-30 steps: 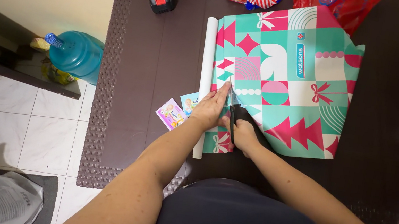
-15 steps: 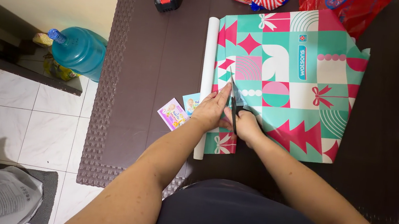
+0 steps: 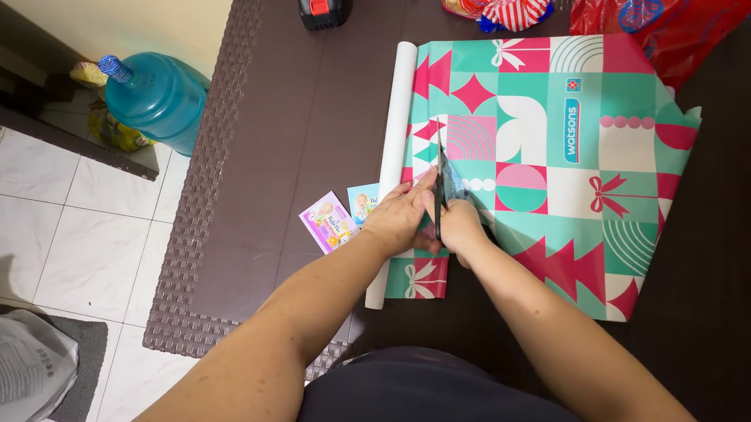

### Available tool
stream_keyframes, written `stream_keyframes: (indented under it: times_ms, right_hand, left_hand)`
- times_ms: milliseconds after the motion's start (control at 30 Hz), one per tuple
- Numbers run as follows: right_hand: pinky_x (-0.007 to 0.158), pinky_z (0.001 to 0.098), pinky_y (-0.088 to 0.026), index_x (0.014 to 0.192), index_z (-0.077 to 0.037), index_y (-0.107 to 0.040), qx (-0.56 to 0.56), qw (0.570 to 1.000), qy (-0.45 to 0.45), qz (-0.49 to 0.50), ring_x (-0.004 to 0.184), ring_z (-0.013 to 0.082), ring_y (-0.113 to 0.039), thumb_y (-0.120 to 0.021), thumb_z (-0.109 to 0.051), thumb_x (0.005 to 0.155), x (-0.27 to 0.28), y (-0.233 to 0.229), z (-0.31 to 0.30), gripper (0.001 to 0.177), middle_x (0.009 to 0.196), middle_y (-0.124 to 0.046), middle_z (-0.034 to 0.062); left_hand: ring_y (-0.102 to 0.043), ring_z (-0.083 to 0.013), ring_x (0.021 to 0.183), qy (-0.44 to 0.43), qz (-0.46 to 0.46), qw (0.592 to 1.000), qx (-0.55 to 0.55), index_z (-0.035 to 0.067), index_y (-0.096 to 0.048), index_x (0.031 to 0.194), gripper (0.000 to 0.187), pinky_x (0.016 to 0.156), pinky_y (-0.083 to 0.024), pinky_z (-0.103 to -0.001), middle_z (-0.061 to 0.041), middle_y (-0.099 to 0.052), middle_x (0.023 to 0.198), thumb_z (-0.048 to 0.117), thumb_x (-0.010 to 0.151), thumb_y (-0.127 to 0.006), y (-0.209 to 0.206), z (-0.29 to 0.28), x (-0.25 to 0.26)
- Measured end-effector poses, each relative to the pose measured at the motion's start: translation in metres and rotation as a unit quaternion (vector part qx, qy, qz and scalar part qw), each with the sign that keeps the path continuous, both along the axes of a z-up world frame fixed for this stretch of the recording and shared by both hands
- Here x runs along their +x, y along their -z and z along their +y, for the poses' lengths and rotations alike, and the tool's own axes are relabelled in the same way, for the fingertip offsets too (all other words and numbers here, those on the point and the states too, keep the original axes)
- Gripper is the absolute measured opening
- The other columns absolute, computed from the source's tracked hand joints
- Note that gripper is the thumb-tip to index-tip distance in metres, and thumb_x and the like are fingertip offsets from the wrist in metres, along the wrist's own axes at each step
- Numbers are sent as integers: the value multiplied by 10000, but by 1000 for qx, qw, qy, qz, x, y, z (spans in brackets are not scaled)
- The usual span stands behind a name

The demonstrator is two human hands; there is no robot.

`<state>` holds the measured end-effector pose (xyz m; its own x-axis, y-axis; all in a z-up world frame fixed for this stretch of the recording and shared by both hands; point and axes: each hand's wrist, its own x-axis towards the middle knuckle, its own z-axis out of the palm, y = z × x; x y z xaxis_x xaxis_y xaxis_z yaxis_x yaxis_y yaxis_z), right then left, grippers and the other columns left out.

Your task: The person unrolls a roll of patterned wrapping paper on a table, then uses scissors to cut a rectangular sheet. They fold the cut sheet and trim the edges with scissors, preparing a piece of wrapping paper.

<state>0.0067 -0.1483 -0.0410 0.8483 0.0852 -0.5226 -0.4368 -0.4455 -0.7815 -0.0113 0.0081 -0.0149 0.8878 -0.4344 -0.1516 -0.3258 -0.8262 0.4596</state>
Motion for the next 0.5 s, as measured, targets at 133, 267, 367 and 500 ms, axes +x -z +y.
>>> stream_keyframes:
  times_ms: [133,267,367,500]
  right_hand:
    - [387,363,-392,784,74,-630,28,999,0,33,426,249,-597,-604,-611,929,6,-11,3,700,592,-587,126]
    - [370,354,-448,779,94,-637,28,1000,-11,5,407,254,-617,-616,-599,919,6,-15,2,707,595,-614,160]
    - [368,342,-470,781,100,-630,35,999,-12,-13,410,247,-622,-636,-593,911,7,-15,2,705,608,-623,155]
    - [370,325,-399,809,49,-650,30,999,-6,21,420,198,-595,-620,-620,900,22,-21,5,676,642,-615,92]
  left_hand:
    - [-393,-219,1460,9,-28,999,-21,-30,-157,1556,1324,1241,-239,-385,-120,-270,1659,489,613,-928,10,3,-1]
    - [-427,-236,1433,9,-46,998,-39,-59,-171,1543,1302,1231,-256,-395,-153,-273,1657,488,632,-923,16,4,-1]
    - [-421,-263,1441,7,-57,997,-49,-53,-184,1539,1311,1219,-256,-399,-165,-301,1635,487,610,-936,17,6,-2]
    - [-410,-274,1453,15,-31,999,-24,-63,-172,1528,1388,1240,-244,-404,-192,-363,1582,520,541,-955,15,6,-3]
